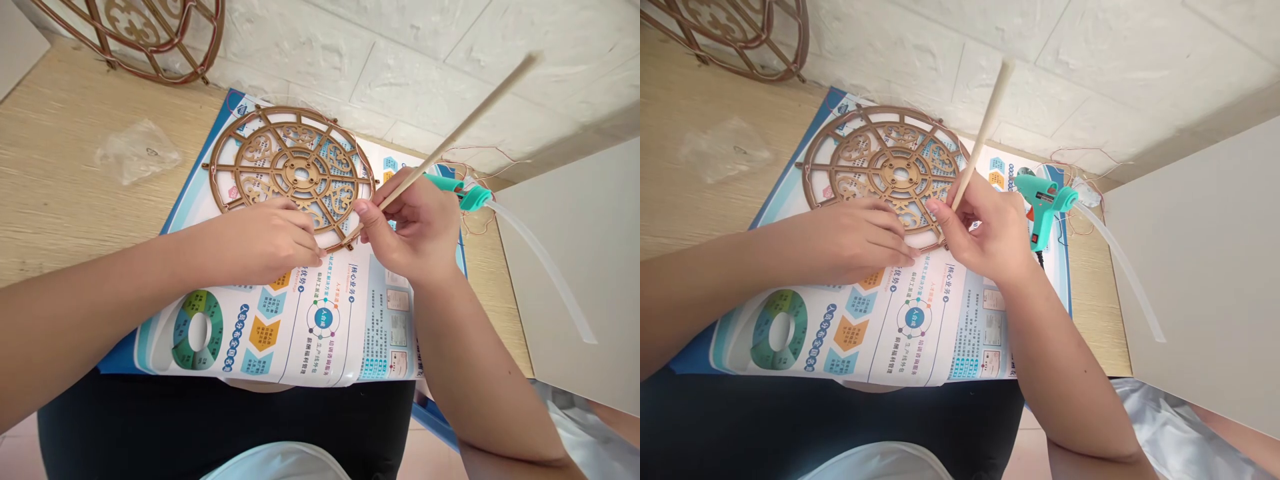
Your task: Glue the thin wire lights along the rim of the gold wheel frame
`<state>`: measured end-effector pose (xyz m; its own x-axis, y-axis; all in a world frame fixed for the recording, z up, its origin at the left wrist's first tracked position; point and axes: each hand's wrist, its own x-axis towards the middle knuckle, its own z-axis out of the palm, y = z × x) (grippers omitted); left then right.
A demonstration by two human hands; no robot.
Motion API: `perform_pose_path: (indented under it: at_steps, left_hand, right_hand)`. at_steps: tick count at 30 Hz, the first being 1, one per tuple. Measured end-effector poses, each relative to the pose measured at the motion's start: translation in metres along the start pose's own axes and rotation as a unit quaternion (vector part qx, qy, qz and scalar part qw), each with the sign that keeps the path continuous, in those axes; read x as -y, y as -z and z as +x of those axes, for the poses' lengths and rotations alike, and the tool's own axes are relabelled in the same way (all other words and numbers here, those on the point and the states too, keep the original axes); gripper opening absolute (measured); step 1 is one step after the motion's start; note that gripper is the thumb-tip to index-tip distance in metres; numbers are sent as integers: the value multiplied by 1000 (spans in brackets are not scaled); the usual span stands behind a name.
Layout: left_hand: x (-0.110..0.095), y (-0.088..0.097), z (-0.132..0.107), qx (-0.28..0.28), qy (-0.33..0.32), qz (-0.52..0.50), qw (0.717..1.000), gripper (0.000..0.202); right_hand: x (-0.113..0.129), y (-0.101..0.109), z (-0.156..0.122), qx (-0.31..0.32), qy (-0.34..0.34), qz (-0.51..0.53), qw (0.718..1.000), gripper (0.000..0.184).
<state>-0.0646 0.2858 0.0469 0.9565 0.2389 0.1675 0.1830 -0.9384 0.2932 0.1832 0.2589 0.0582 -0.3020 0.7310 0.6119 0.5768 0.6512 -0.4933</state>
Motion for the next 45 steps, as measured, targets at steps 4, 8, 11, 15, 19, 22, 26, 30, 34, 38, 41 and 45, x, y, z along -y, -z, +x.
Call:
perform_pose_path:
  at_steps: [4, 8, 11, 15, 19, 22, 26, 30, 34, 38, 41, 45]
  left_hand:
    - [-2, 3, 1, -7, -10, 5, 1000, 35]
    - [-3, 4, 1, -3, -12, 15, 1000, 34]
    - [-2, 3, 1, -2, -10, 10, 1000, 33]
    - [-1, 1, 1, 1, 3, 1, 1000, 33]
    - [-1, 0, 1, -6, 17, -11, 1000, 32]
    - [-2, 0, 1, -18, 18, -11, 1000, 28]
    - [-3, 1, 0, -34, 12, -1, 999, 28]
    - [-1, 1, 0, -57, -7, 10, 998, 25]
    - [0, 0, 0, -54, -11, 15, 998, 28]
    - [-1, -2, -1, -64, 22, -1, 998, 28]
    - [-1, -1, 0, -72, 91, -75, 990, 18]
    - [1, 0, 1, -96, 109, -128, 981, 8]
  right_hand:
    - [4, 1, -1, 4, 1, 15, 1000, 26]
    - [5, 2, 0, 11, 24, 29, 999, 26]
    - [6, 3, 1, 23, 50, 15, 998, 24]
    - [8, 3, 2, 28, 51, 2, 998, 25]
    - [9, 3, 2, 30, 42, 2, 999, 25]
    - [11, 3, 2, 27, 52, 20, 998, 25]
    - [13, 1, 1, 37, 53, 34, 997, 23]
    - [15, 0, 0, 44, 53, 36, 997, 21]
    - [16, -2, -1, 28, 62, 63, 996, 21]
    - [18, -5, -1, -6, 63, 89, 994, 21]
    - [19, -8, -1, -10, 58, 88, 994, 22]
    - [20, -11, -3, 10, 60, 92, 994, 20]
